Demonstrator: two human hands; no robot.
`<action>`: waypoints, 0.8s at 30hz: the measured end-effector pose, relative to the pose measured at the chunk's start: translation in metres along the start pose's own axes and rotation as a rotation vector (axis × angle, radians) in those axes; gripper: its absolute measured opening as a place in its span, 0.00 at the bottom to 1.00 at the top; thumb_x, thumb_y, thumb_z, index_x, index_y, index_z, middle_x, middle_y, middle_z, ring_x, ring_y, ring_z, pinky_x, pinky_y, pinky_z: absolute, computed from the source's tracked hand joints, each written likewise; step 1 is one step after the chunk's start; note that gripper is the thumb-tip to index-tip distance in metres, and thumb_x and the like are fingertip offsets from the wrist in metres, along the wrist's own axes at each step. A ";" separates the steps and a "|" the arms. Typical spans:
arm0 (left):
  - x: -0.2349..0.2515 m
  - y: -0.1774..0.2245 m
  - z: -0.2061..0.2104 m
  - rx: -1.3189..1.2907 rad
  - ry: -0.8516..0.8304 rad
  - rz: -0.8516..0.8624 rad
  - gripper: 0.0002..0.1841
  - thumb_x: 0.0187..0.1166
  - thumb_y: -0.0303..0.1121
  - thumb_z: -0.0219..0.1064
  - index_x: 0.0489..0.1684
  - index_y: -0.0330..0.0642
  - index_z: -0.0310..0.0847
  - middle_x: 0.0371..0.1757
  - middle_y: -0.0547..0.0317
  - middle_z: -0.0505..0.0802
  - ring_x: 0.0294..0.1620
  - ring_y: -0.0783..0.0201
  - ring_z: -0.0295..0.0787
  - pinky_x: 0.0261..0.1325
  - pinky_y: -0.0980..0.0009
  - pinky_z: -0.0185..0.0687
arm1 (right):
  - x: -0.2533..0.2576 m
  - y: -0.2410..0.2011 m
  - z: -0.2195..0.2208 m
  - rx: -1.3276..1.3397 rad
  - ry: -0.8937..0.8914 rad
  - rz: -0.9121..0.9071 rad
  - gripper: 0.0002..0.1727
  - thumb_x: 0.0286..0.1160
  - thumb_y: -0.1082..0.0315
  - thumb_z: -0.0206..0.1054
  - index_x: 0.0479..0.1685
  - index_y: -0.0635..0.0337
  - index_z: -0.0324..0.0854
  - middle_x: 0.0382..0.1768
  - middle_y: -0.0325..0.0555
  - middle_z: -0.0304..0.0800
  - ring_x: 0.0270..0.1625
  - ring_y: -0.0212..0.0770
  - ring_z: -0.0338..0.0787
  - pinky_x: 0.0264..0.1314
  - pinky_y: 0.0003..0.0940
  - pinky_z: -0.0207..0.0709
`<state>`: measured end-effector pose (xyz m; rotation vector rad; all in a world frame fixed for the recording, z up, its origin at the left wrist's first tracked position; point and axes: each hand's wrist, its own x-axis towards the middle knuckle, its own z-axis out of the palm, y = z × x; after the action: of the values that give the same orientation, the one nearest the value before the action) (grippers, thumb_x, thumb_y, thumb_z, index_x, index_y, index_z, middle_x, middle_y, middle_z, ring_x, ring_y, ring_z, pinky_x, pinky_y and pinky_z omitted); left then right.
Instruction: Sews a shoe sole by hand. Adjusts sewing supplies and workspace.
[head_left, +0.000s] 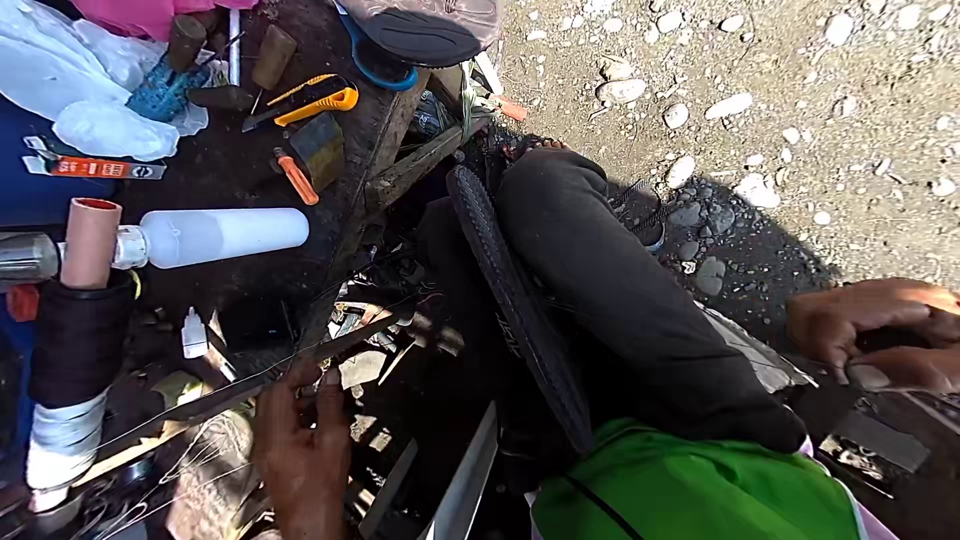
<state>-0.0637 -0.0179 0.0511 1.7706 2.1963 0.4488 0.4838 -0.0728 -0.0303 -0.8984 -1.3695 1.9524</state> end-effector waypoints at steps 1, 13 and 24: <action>-0.002 0.014 0.012 -0.128 -0.076 0.049 0.23 0.84 0.40 0.65 0.69 0.32 0.79 0.59 0.50 0.87 0.40 0.73 0.85 0.41 0.78 0.84 | -0.012 -0.001 -0.011 -0.139 0.088 0.107 0.12 0.78 0.52 0.69 0.33 0.47 0.87 0.26 0.27 0.85 0.26 0.21 0.80 0.25 0.16 0.70; 0.003 0.099 0.074 -0.568 -0.334 0.398 0.07 0.83 0.34 0.68 0.46 0.41 0.90 0.55 0.58 0.87 0.51 0.70 0.87 0.50 0.78 0.87 | 0.155 -0.028 0.105 -0.454 0.432 -0.259 0.17 0.86 0.56 0.63 0.62 0.54 0.90 0.52 0.36 0.95 0.53 0.26 0.92 0.55 0.27 0.87; 0.009 0.106 0.056 -0.562 -0.470 0.269 0.13 0.85 0.37 0.65 0.34 0.40 0.90 0.33 0.67 0.89 0.34 0.76 0.83 0.39 0.81 0.81 | 0.187 -0.023 0.116 -0.344 0.332 -0.273 0.12 0.84 0.62 0.63 0.46 0.55 0.91 0.20 0.31 0.81 0.22 0.23 0.75 0.24 0.22 0.68</action>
<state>0.0511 0.0159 0.0430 1.6392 1.3535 0.5691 0.2804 0.0146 -0.0160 -1.0711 -1.5547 1.3186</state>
